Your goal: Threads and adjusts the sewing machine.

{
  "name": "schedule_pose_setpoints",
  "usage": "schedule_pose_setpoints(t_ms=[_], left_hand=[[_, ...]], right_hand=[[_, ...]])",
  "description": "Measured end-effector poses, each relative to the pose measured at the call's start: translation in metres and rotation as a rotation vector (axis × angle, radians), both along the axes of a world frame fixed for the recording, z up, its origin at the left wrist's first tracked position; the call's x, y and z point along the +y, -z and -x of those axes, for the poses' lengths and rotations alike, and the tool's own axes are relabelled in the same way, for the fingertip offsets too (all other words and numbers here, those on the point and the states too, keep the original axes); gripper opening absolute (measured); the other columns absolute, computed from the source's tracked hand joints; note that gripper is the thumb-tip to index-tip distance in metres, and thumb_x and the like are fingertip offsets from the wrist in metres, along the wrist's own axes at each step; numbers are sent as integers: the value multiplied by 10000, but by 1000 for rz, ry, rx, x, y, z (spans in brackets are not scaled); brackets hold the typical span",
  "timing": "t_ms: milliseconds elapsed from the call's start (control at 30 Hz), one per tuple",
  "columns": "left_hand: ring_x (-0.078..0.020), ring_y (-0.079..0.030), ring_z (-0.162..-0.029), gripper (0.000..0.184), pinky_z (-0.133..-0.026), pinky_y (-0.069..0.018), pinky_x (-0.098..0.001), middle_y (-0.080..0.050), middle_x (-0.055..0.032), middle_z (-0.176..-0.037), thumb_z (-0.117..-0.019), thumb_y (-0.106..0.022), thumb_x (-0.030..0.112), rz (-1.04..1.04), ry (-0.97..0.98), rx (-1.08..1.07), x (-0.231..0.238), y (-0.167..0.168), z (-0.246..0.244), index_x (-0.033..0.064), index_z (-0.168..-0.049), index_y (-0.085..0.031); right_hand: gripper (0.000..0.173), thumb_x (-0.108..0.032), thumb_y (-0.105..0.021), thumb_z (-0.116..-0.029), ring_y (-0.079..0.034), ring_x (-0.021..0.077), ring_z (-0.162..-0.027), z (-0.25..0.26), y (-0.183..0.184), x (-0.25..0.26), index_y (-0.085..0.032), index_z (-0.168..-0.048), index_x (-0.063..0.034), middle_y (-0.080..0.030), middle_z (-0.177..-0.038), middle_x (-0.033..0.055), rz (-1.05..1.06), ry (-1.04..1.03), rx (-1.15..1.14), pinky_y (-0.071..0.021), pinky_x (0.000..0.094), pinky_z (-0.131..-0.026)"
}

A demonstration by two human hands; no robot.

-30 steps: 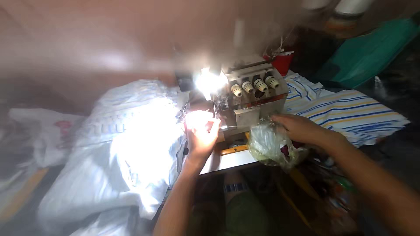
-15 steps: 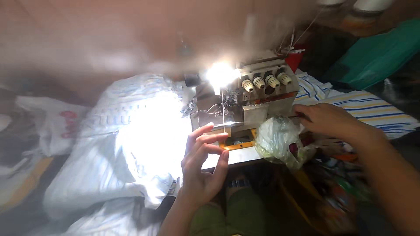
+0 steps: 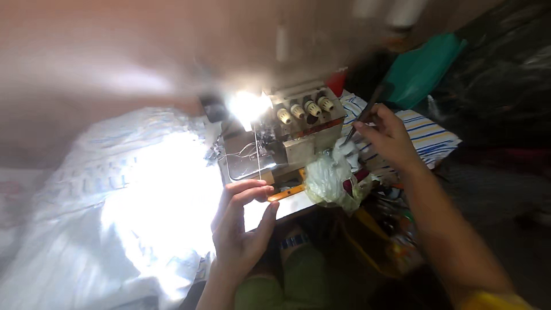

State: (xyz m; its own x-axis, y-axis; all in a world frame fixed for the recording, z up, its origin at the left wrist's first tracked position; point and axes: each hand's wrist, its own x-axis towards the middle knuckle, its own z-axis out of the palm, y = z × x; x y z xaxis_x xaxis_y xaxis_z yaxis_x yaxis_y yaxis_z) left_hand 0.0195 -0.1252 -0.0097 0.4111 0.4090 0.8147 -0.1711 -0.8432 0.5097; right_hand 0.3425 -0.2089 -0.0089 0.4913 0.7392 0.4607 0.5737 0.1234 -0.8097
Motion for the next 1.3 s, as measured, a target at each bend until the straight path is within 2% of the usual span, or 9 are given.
schedule_pose_setpoints(t_ms=[100,267,367,533,700,867,1067,1200,1300], left_hand=[[12,-648,-1003,167,-884,-565,-159,-650,44,-1125,-960,-676,102,11,-82,-32,-3,2,2,91,-1126,-699],[-11,-695,-943,151,-838,-598,-179,-713,51,-1042,-974,-658,76,69,-131,-103,-14,10,7,83,-1098,-745],[-40,-729,-931,336,-848,-613,-208,-759,102,-1051,-971,-674,93,216,-84,-174,-20,15,7,164,-1299,-662],[-88,-752,-818,623,-781,-632,-232,-769,40,-969,-911,-652,-74,559,-69,-247,-22,17,6,-11,-1435,-322],[-98,-740,-728,473,-721,-627,-231,-764,-27,-885,-922,-615,-104,755,-72,-261,-16,25,1,-107,-1342,-396],[-91,-728,-697,445,-692,-616,-214,-755,-34,-875,-928,-588,-121,838,-52,-274,-15,25,-2,-93,-1331,-402],[-181,-746,-831,438,-785,-627,-303,-701,-86,-918,-956,-473,-133,1125,74,-398,-8,20,-16,7,-1360,-381],[-195,-736,-757,222,-736,-640,-331,-668,-76,-859,-1023,-338,-87,1347,94,-584,-10,14,-17,31,-1181,-441],[-120,-684,-636,186,-644,-604,-246,-638,-24,-761,-1073,-292,-8,1516,10,-662,-9,10,-18,63,-1131,-453]], right_hand=[[250,-96,-601,-977,-634,12,-945,5,0,3,-541,-1209,-25,-625,-1058,-11,-195,-8,141,-550,215,-862],[173,-67,-555,-1001,-682,29,-731,32,-6,-6,-514,-1142,-158,-704,-1117,-68,-407,-109,247,-587,188,-634],[181,-55,-563,-992,-710,57,-698,60,-11,-14,-559,-1091,-206,-732,-1144,-46,-473,-264,268,-591,190,-557],[207,-76,-592,-957,-726,76,-757,91,-20,-25,-643,-1061,-248,-744,-1079,-49,-417,-368,260,-613,214,-600],[129,-327,-579,-1035,-725,103,-967,114,-12,-23,-686,-1073,-265,-717,-1154,-72,-393,-432,212,-627,257,-808],[184,-335,-541,-1058,-700,57,-999,149,10,-17,-641,-1177,-236,-647,-1220,-85,-349,-369,98,-628,256,-837],[98,-211,-592,-1038,-698,71,-949,191,59,3,-638,-1067,-129,-639,-1080,-5,-487,-390,156,-633,240,-795],[84,-155,-624,-1016,-656,15,-858,205,80,2,-645,-1069,-94,-618,-1029,19,-466,-313,74,-589,154,-739],[132,-155,-650,-997,-639,-2,-834,207,87,1,-664,-1041,-30,-651,-949,63,-442,-334,-51,-532,97,-751]])
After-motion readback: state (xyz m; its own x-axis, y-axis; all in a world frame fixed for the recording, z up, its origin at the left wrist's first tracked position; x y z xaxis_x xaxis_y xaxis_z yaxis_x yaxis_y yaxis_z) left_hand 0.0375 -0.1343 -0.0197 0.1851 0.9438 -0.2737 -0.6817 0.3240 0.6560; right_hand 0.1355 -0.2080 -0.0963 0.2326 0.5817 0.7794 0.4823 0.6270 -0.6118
